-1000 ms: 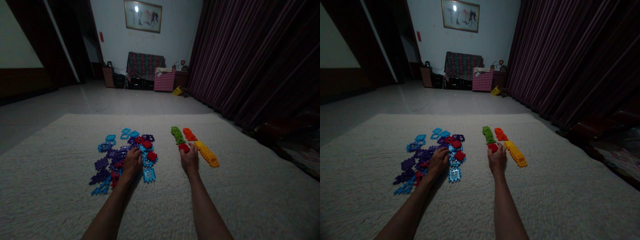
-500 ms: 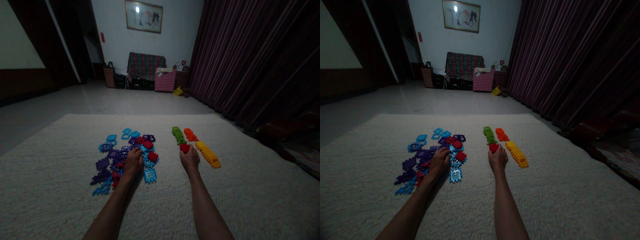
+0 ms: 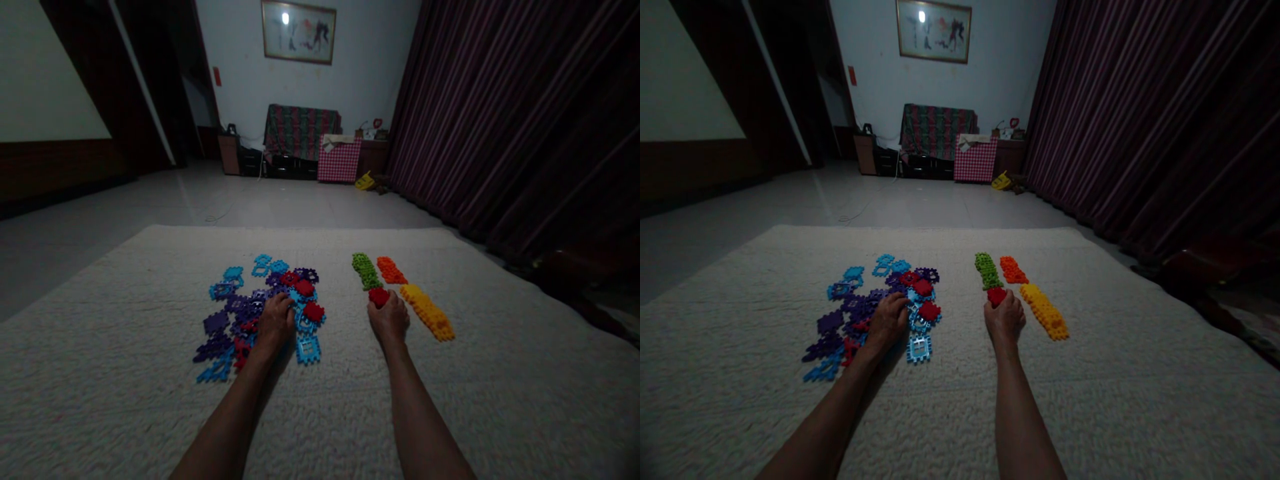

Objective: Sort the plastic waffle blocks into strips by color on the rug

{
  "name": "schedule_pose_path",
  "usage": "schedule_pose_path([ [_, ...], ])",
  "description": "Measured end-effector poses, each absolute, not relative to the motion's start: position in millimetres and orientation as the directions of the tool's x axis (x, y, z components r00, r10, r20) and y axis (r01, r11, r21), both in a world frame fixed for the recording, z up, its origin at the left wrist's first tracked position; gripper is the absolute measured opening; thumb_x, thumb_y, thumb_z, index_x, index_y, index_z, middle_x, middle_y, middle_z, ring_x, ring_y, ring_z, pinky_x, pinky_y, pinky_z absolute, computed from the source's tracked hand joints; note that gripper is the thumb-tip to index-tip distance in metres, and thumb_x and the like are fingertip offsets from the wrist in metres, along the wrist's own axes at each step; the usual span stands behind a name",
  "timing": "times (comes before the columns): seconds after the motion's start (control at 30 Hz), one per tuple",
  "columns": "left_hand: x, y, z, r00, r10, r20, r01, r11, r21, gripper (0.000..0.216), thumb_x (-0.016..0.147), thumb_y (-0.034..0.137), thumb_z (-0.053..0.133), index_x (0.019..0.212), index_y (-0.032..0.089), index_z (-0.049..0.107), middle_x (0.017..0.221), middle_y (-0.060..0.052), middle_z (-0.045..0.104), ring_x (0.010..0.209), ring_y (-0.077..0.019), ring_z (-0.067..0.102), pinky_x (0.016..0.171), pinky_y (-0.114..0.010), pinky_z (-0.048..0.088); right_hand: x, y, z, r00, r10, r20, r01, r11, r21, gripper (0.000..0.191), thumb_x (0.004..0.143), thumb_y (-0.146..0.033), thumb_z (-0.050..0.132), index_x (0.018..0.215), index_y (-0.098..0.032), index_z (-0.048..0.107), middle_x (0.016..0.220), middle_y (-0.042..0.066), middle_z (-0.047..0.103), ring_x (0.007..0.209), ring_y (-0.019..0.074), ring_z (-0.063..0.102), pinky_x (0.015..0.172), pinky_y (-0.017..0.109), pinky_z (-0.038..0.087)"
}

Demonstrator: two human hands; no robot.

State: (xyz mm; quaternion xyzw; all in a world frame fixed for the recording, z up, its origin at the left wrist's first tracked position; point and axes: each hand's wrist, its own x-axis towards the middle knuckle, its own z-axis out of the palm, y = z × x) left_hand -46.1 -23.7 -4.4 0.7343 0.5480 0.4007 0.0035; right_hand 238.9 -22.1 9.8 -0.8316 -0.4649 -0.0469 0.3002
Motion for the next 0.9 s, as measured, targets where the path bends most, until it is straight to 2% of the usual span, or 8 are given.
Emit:
schedule_pose_path([
  [0.1, -45.6, -25.0, -2.6, 0.09, 0.808, 0.582, 0.806, -0.403, 0.434, 0.027, 0.086, 0.011, 0.046, 0.091, 0.019, 0.072, 0.105, -0.01, 0.07, 0.1, -0.024, 0.064, 0.096, -0.042, 0.052, 230.0, -20.8, 16.6, 0.48, 0.696, 0.534, 0.844, -0.2, -0.497, 0.064, 0.077, -0.032, 0.062, 0.135, -0.01, 0.049, 0.136, 0.023, 0.051, 0.126, 0.0363, 0.049, 0.103, 0.05, 0.04],
  [0.2, -45.4, -24.9, -2.9, 0.091, 0.813, 0.576, 0.816, -0.392, 0.425, 0.027, 0.087, 0.012, 0.046, 0.092, 0.018, 0.072, 0.108, -0.01, 0.07, 0.102, -0.0243, 0.064, 0.096, -0.041, 0.051, 204.8, -19.7, 20.1, 0.231, 0.698, 0.678, 0.838, 0.211, -0.503, 0.048, 0.081, -0.028, 0.054, 0.127, -0.013, 0.054, 0.13, 0.018, 0.056, 0.125, 0.03, 0.05, 0.105, 0.048, 0.042],
  [0.27, -45.4, -24.1, -4.0, 0.079, 0.82, 0.567, 0.823, -0.375, 0.427, 0.027, 0.086, 0.012, 0.047, 0.093, 0.018, 0.073, 0.111, -0.011, 0.069, 0.105, -0.0252, 0.063, 0.095, -0.041, 0.052, 181.1, -21.9, 17.0, 0.021, 0.76, 0.65, 0.734, 0.429, -0.527, 0.037, 0.085, -0.028, 0.051, 0.119, -0.017, 0.059, 0.119, 0.014, 0.063, 0.113, 0.0258, 0.058, 0.099, 0.044, 0.048],
  [0.3, -45.4, -23.6, -4.6, 0.075, 0.825, 0.561, 0.826, -0.366, 0.429, 0.026, 0.086, 0.012, 0.048, 0.093, 0.018, 0.073, 0.112, -0.011, 0.069, 0.106, -0.0254, 0.063, 0.095, -0.041, 0.052, 169.1, -24.3, 14.1, -0.036, 0.798, 0.602, 0.684, 0.459, -0.567, 0.035, 0.086, -0.03, 0.052, 0.119, -0.019, 0.059, 0.119, 0.013, 0.063, 0.109, 0.0244, 0.06, 0.095, 0.042, 0.05],
  [0.37, -45.4, -22.8, -5.6, 0.073, 0.832, 0.55, 0.83, -0.357, 0.43, 0.026, 0.085, 0.011, 0.049, 0.092, 0.018, 0.073, 0.112, -0.011, 0.069, 0.106, -0.0254, 0.063, 0.096, -0.041, 0.052, 148.7, -30.9, 8.3, -0.147, 0.85, 0.506, 0.661, 0.465, -0.589, 0.038, 0.083, -0.033, 0.061, 0.118, -0.019, 0.06, 0.116, 0.012, 0.066, 0.103, 0.0244, 0.061, 0.093, 0.042, 0.051],
  [0.5, -45.5, -22.2, -6.3, 0.08, 0.828, 0.555, 0.83, -0.364, 0.424, 0.025, 0.084, 0.011, 0.05, 0.092, 0.018, 0.073, 0.112, -0.011, 0.069, 0.106, -0.0254, 0.063, 0.097, -0.041, 0.051, 132.3, -41.4, 5.4, -0.213, 0.877, 0.43, 0.687, 0.448, -0.572, 0.029, 0.08, -0.027, 0.065, 0.108, -0.021, 0.065, 0.111, 0.008, 0.068, 0.108, 0.0251, 0.059, 0.101, 0.044, 0.044],
  [0.7, -45.5, -22.3, -6.5, 0.079, 0.816, 0.573, 0.825, -0.377, 0.422, 0.025, 0.086, 0.011, 0.049, 0.091, 0.018, 0.073, 0.11, -0.01, 0.069, 0.104, -0.0246, 0.063, 0.096, -0.04, 0.051, 158.8, -28.5, 9.0, -0.139, 0.9, 0.413, 0.595, 0.409, -0.692, 0.034, 0.081, -0.025, 0.059, 0.115, -0.019, 0.063, 0.114, 0.01, 0.066, 0.105, 0.0223, 0.062, 0.095, 0.038, 0.049],
  [0.9, -45.2, -21.5, -7.6, 0.06, 0.818, 0.572, 0.817, -0.369, 0.443, 0.025, 0.085, 0.01, 0.051, 0.092, 0.017, 0.073, 0.111, -0.011, 0.07, 0.107, -0.0251, 0.063, 0.096, -0.041, 0.051, 194.9, -17.1, -0.2, -0.075, 0.902, 0.425, 0.734, 0.338, -0.589, 0.045, 0.078, -0.019, 0.053, 0.123, -0.018, 0.06, 0.129, 0.012, 0.06, 0.122, 0.0238, 0.054, 0.107, 0.041, 0.042],
])
